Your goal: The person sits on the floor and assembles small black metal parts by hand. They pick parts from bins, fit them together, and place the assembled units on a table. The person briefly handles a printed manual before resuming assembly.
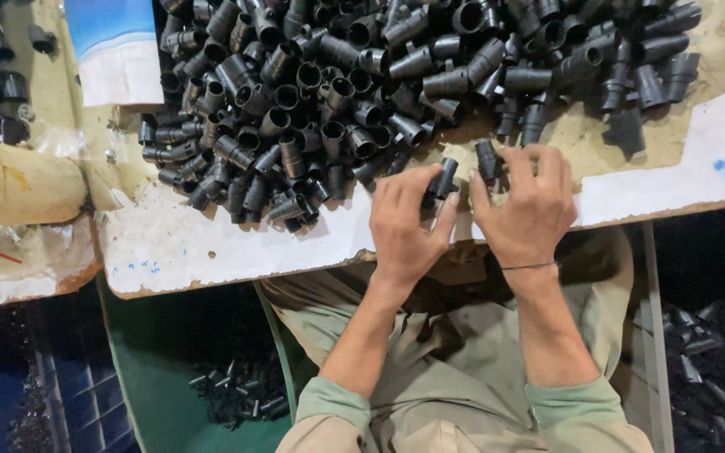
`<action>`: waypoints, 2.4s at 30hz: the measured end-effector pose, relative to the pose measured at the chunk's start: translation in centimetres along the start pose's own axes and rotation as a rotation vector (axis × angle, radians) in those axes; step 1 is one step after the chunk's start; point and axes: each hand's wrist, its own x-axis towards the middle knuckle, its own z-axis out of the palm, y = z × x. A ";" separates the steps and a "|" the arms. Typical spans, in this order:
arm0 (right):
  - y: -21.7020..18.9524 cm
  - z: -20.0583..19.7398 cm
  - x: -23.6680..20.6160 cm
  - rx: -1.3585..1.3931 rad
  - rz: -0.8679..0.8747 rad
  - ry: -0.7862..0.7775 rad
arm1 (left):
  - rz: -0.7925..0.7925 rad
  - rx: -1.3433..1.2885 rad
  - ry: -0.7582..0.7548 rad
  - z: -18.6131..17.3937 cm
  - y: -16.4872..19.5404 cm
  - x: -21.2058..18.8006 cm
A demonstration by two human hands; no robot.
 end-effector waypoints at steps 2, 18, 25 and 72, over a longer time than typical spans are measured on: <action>-0.1 -0.2 -0.2 0.017 -0.046 0.031 | -0.025 -0.095 0.054 -0.5 -0.2 -0.1; 0.4 1.3 -1.4 0.364 -0.113 -0.060 | -0.105 -0.435 0.214 -0.3 -2.1 -2.1; 1.6 1.6 -2.0 0.378 -0.121 -0.099 | -0.072 -0.325 0.170 0.3 -1.7 -1.6; 1.9 1.7 -2.7 0.353 -0.121 -0.009 | 0.199 -0.206 -0.219 -0.1 0.1 0.1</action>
